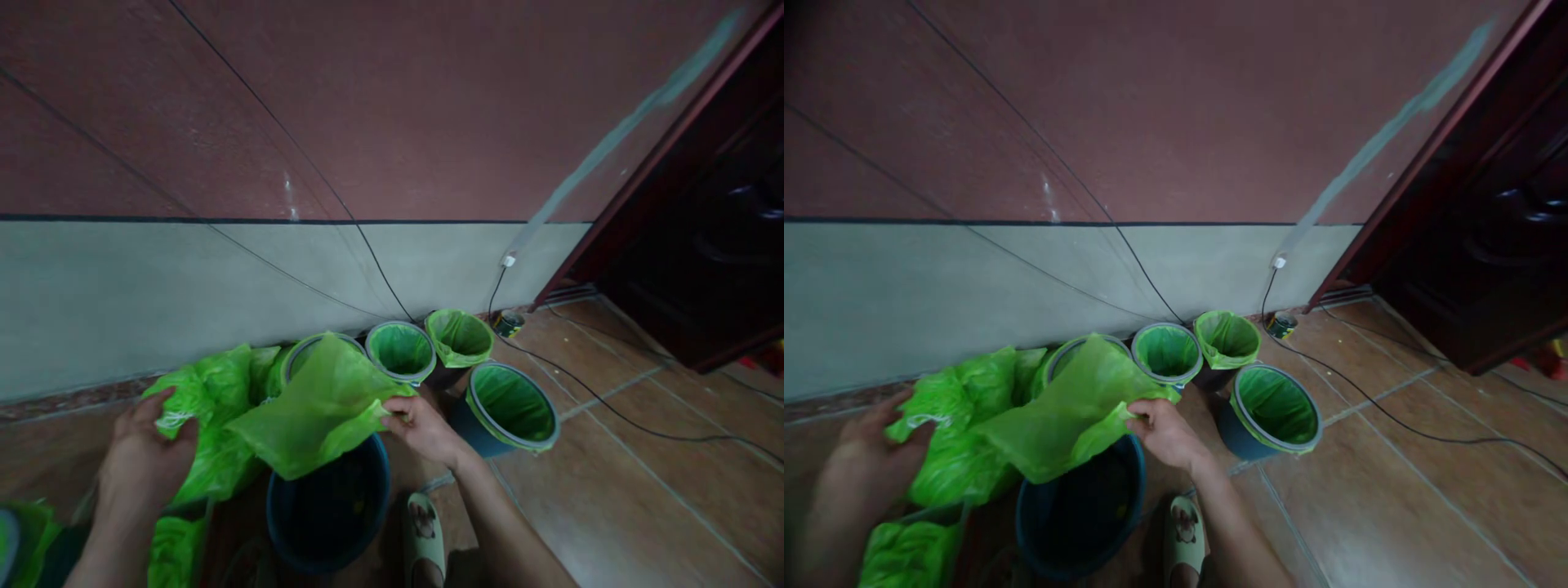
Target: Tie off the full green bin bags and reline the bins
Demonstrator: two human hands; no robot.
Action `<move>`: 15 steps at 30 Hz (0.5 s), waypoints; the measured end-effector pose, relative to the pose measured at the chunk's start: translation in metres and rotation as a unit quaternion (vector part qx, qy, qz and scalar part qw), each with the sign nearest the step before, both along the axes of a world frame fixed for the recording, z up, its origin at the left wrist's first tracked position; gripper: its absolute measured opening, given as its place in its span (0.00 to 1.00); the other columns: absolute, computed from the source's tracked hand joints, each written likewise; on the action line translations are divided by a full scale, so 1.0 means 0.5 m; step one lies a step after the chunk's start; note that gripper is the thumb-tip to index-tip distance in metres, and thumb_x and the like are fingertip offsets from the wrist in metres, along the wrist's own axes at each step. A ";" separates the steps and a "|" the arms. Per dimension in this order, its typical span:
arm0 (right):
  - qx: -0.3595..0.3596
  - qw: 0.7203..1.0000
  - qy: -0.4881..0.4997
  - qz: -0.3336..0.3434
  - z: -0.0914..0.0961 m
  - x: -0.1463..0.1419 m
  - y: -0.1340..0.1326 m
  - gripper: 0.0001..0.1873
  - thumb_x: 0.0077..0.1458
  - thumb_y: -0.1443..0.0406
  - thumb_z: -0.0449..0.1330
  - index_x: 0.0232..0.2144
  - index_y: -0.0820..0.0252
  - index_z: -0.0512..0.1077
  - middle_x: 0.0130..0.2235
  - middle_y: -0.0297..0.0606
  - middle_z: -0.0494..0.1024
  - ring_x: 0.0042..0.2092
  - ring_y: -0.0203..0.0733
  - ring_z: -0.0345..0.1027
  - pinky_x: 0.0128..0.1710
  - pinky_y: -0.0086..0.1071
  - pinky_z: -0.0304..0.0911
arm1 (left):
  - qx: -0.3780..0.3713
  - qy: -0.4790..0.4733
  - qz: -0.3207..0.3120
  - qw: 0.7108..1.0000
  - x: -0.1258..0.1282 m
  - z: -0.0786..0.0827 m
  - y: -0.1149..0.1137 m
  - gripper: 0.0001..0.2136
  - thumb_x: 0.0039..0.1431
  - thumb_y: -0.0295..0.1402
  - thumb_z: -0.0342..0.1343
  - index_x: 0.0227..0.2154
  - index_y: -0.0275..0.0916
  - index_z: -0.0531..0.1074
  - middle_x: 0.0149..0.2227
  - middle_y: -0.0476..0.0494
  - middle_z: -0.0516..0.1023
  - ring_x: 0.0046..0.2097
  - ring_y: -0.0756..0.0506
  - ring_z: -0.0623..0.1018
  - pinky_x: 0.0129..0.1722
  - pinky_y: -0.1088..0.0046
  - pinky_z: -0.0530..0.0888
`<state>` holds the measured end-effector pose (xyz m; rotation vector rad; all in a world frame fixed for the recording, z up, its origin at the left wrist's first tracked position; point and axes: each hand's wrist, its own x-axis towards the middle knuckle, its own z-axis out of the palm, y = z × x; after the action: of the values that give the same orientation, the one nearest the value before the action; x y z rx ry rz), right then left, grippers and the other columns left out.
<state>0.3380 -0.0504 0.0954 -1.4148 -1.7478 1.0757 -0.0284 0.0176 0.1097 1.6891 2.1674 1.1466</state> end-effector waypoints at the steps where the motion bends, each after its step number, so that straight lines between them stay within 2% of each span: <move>1: 0.021 1.000 0.002 -0.009 0.006 -0.015 0.000 0.09 0.56 0.64 0.56 0.25 0.59 0.71 0.25 0.28 0.65 0.28 0.32 0.55 0.29 0.26 0.53 | -0.007 -0.026 -0.060 0.998 0.045 0.005 -0.015 0.26 0.45 0.40 0.59 0.50 0.39 0.72 0.44 0.38 0.79 0.40 0.38 0.79 0.47 0.52 0.74; 3: 0.050 0.998 0.013 -0.018 0.017 -0.042 0.002 0.09 0.57 0.64 0.54 0.27 0.59 0.72 0.27 0.30 0.67 0.29 0.34 0.58 0.32 0.26 0.55 | -0.002 -0.067 -0.251 0.966 0.143 0.012 -0.052 0.26 0.53 0.42 0.56 0.55 0.42 0.68 0.54 0.39 0.75 0.54 0.38 0.75 0.56 0.56 0.69; 4: 0.064 0.998 0.019 -0.019 0.022 -0.054 0.003 0.10 0.58 0.64 0.54 0.27 0.59 0.71 0.28 0.31 0.68 0.31 0.34 0.60 0.33 0.27 0.57 | -0.004 -0.069 -0.317 0.946 0.189 0.013 -0.069 0.25 0.55 0.42 0.56 0.56 0.43 0.67 0.55 0.40 0.74 0.56 0.39 0.73 0.58 0.57 0.68; 5: 0.077 0.997 0.021 -0.017 0.025 -0.063 0.005 0.10 0.58 0.65 0.53 0.26 0.58 0.71 0.28 0.31 0.69 0.32 0.35 0.61 0.34 0.27 0.58 | -0.002 -0.065 -0.368 0.928 0.228 0.012 -0.084 0.24 0.56 0.41 0.56 0.56 0.44 0.67 0.55 0.40 0.74 0.57 0.40 0.73 0.58 0.59 0.68; 6: 0.090 0.996 0.022 -0.012 0.027 -0.071 0.005 0.10 0.57 0.66 0.53 0.26 0.58 0.71 0.30 0.32 0.70 0.33 0.36 0.63 0.36 0.27 0.59 | 0.000 -0.063 -0.391 0.918 0.259 0.009 -0.096 0.23 0.56 0.41 0.57 0.55 0.45 0.68 0.54 0.40 0.75 0.56 0.40 0.74 0.58 0.60 0.69; 9: 0.117 0.993 0.024 0.009 0.030 -0.087 0.005 0.09 0.54 0.72 0.52 0.28 0.58 0.71 0.33 0.33 0.72 0.36 0.36 0.66 0.39 0.28 0.61 | -0.003 -0.070 -0.398 0.915 0.297 -0.008 -0.105 0.20 0.57 0.40 0.58 0.52 0.45 0.71 0.50 0.41 0.78 0.53 0.42 0.76 0.55 0.60 0.71; 12: 0.132 0.991 0.030 0.012 0.030 -0.094 0.003 0.11 0.52 0.74 0.51 0.27 0.58 0.71 0.32 0.33 0.72 0.36 0.36 0.67 0.39 0.27 0.61 | 0.012 -0.097 -0.383 0.919 0.291 -0.023 -0.089 0.12 0.58 0.40 0.57 0.43 0.45 0.76 0.43 0.44 0.80 0.47 0.43 0.78 0.52 0.61 0.73; 15: 0.138 0.990 0.034 0.007 0.027 -0.100 0.004 0.11 0.53 0.74 0.52 0.28 0.58 0.72 0.33 0.33 0.72 0.37 0.36 0.68 0.39 0.27 0.61 | 0.024 -0.135 -0.378 0.916 0.281 -0.027 -0.077 0.08 0.58 0.40 0.57 0.36 0.43 0.78 0.39 0.45 0.81 0.43 0.44 0.79 0.50 0.63 0.74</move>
<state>0.2881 -0.0484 0.1089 -1.1842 -1.7815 0.8386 0.1122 -0.0208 0.0962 1.9644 1.1403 1.0966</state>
